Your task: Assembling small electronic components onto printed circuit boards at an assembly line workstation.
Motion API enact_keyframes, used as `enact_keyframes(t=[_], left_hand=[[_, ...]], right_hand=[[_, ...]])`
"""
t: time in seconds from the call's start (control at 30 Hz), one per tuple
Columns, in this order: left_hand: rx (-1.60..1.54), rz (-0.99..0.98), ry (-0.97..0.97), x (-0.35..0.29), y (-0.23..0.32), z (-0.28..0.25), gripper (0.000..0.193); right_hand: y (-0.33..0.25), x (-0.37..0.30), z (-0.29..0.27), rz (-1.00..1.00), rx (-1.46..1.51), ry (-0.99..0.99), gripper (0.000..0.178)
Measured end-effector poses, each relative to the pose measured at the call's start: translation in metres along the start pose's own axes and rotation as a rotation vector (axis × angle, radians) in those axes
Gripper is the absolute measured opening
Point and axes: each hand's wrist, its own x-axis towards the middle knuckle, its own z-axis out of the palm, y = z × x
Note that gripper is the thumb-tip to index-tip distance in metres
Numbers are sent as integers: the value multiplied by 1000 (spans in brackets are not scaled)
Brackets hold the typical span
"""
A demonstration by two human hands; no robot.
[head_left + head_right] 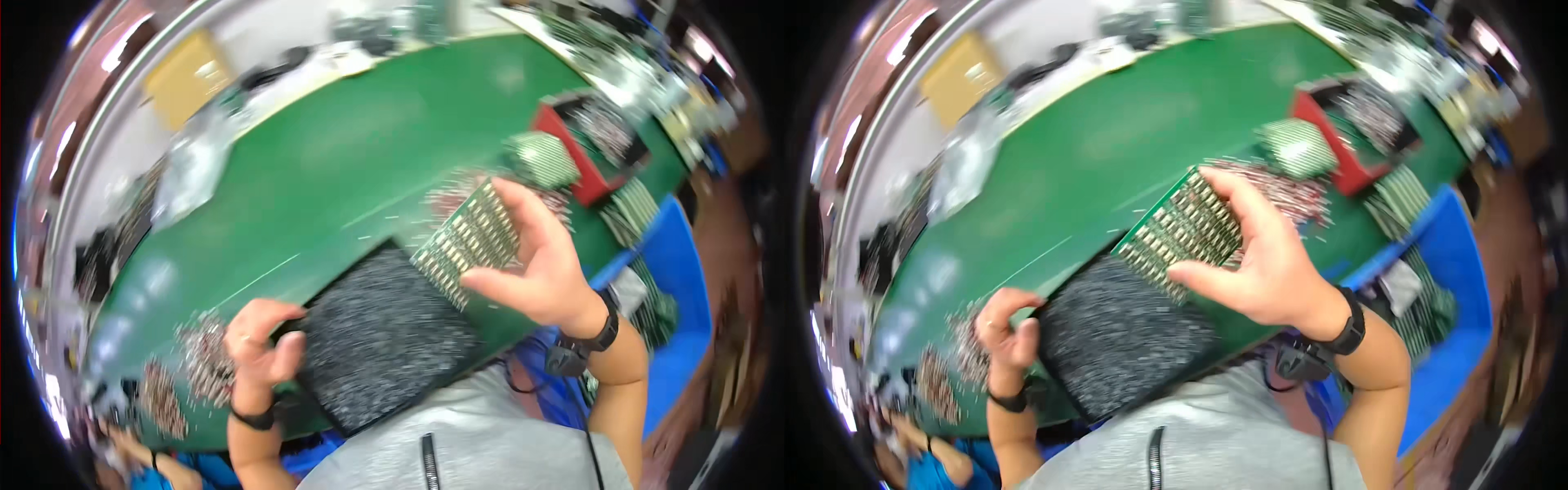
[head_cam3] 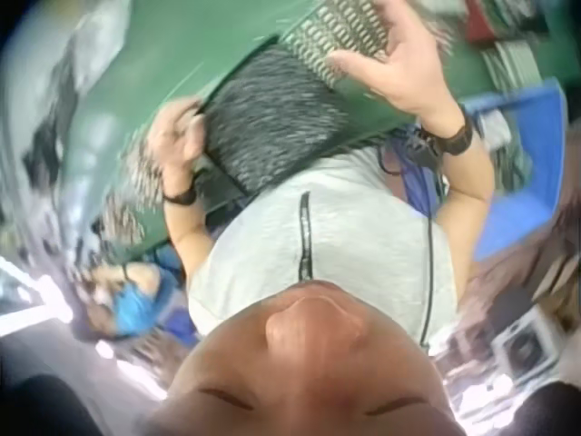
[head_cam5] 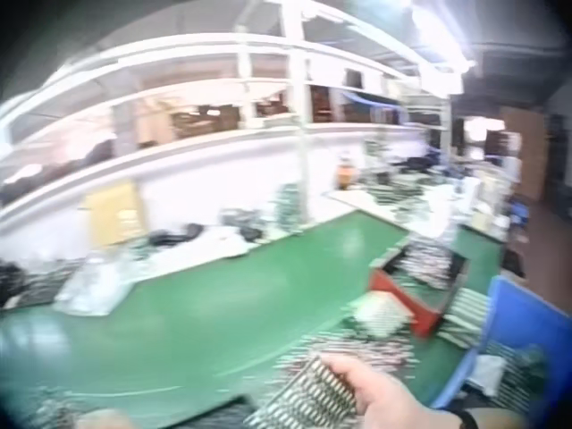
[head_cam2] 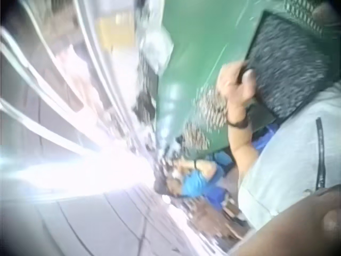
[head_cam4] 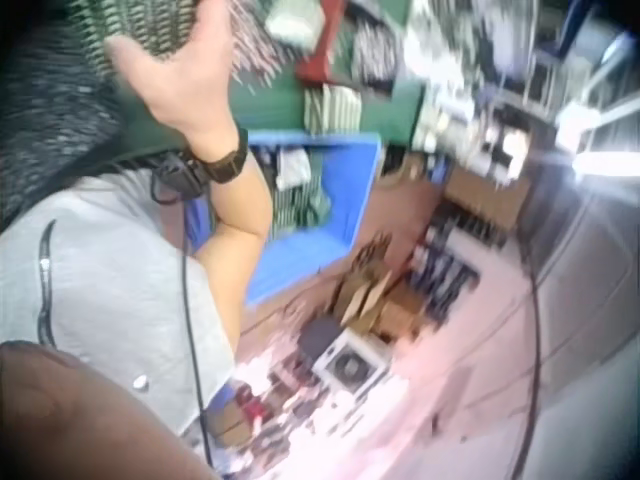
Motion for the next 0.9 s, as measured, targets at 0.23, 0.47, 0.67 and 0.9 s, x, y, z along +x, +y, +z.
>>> enact_keyframes(t=[0.23, 0.47, 0.67, 0.9], left_hand=[[-506, 142, 84, 11, 5, 38, 130], [-606, 98, 149, -18, -10, 58, 118], [-963, -139, 116, -45, -8, 66, 114], [-947, -303, 31, -66, -13, 65, 113]], right_hand=[[12, 38, 109, 20, 139, -367, 85], [21, 31, 114, 66, 252, -373, 86], [29, 37, 100, 25, 297, -441, 65], [32, 34, 95, 59, 316, -427, 63]])
